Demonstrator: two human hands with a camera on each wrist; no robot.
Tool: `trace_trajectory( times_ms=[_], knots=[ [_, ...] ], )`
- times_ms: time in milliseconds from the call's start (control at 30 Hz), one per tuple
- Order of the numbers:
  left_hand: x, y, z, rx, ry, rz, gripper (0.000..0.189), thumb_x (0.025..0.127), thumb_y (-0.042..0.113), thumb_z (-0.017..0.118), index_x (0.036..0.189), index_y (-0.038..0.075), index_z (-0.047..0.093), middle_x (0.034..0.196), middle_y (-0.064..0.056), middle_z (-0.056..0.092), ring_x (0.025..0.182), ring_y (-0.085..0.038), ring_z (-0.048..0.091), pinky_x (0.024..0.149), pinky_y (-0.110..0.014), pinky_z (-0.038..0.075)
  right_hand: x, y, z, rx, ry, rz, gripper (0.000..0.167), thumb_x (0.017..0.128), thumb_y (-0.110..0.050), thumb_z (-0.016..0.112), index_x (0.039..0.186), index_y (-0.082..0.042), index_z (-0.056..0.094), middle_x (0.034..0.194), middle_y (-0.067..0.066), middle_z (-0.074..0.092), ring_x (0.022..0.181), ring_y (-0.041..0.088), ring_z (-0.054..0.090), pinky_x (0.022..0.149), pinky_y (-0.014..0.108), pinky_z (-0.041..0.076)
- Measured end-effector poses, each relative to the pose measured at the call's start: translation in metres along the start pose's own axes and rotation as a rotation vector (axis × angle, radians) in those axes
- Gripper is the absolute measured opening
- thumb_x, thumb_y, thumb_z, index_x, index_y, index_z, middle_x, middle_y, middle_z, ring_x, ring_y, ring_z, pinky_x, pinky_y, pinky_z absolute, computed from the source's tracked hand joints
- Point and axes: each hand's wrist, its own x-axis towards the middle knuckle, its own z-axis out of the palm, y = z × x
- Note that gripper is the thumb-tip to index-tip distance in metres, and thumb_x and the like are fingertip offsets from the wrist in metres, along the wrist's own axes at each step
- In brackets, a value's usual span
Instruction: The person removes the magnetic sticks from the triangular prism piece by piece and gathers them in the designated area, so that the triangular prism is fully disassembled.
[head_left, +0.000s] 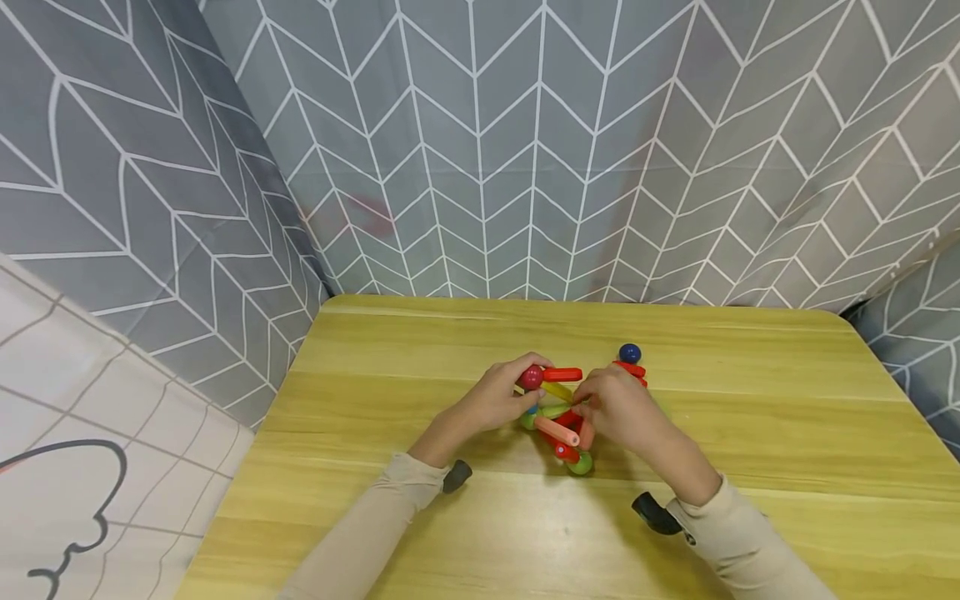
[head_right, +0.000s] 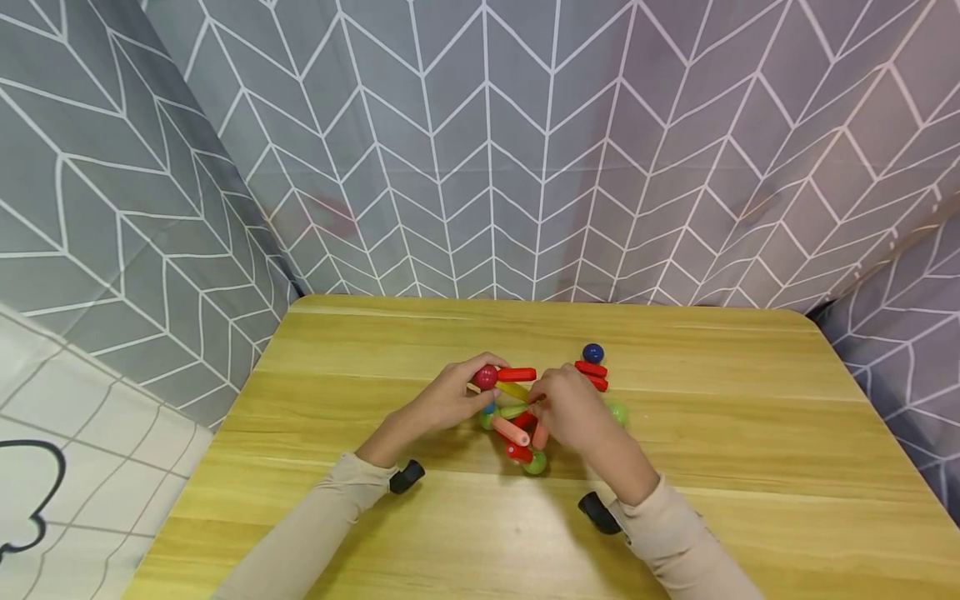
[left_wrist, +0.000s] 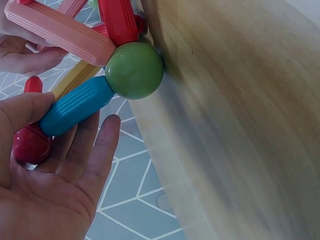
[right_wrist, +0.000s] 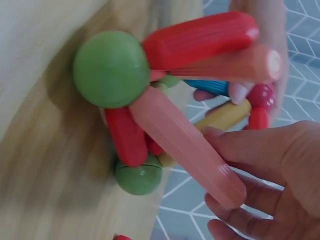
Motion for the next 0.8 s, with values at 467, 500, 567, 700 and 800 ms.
trace_trajectory(
  times_ms=[467, 500, 567, 700, 800],
  knots=[
    [-0.001, -0.001, 0.002, 0.018, 0.011, 0.008, 0.037, 0.096, 0.008, 0.067, 0.131, 0.014, 0.057, 0.112, -0.008, 0.071, 0.096, -0.015, 0.065, 0.08, -0.02, 0.057, 0.001, -0.008, 0.014, -0.14, -0.122, 0.082, 0.017, 0.082, -0.012, 0.081, 0.068, -0.012, 0.071, 0.056, -0.008, 0.054, 0.065, 0.016, 0.046, 0.065, 0.027, 0.037],
    [-0.001, -0.001, 0.002, 0.018, 0.011, 0.006, 0.037, 0.096, 0.008, 0.067, 0.131, 0.014, 0.057, 0.111, -0.008, 0.071, 0.095, -0.014, 0.064, 0.08, -0.02, 0.056, 0.002, -0.008, 0.015, -0.14, -0.135, 0.089, 0.016, 0.081, -0.01, 0.08, 0.068, -0.012, 0.07, 0.057, -0.007, 0.055, 0.065, 0.017, 0.046, 0.064, 0.027, 0.037],
    [-0.001, 0.0, 0.002, 0.018, 0.013, 0.002, 0.037, 0.096, 0.008, 0.067, 0.131, 0.014, 0.057, 0.111, -0.008, 0.071, 0.095, -0.014, 0.064, 0.079, -0.02, 0.056, 0.002, -0.008, 0.015, -0.145, -0.164, 0.101, 0.013, 0.08, -0.006, 0.078, 0.071, -0.01, 0.071, 0.06, -0.005, 0.057, 0.066, 0.018, 0.046, 0.063, 0.027, 0.036],
    [-0.001, 0.0, 0.002, 0.02, 0.017, -0.001, 0.038, 0.096, 0.008, 0.067, 0.131, 0.014, 0.057, 0.11, -0.008, 0.071, 0.094, -0.014, 0.064, 0.079, -0.02, 0.056, 0.004, -0.009, 0.017, -0.182, -0.202, 0.097, 0.009, 0.078, 0.0, 0.074, 0.073, -0.007, 0.071, 0.067, 0.0, 0.061, 0.068, 0.02, 0.046, 0.063, 0.029, 0.035],
    [-0.001, 0.0, 0.002, 0.021, 0.017, 0.002, 0.038, 0.096, 0.007, 0.067, 0.132, 0.014, 0.057, 0.111, -0.009, 0.071, 0.095, -0.014, 0.064, 0.079, -0.02, 0.056, 0.005, -0.012, 0.019, -0.221, -0.199, 0.088, 0.011, 0.079, 0.0, 0.074, 0.072, -0.008, 0.07, 0.068, 0.003, 0.062, 0.067, 0.021, 0.046, 0.062, 0.03, 0.035]
  ],
)
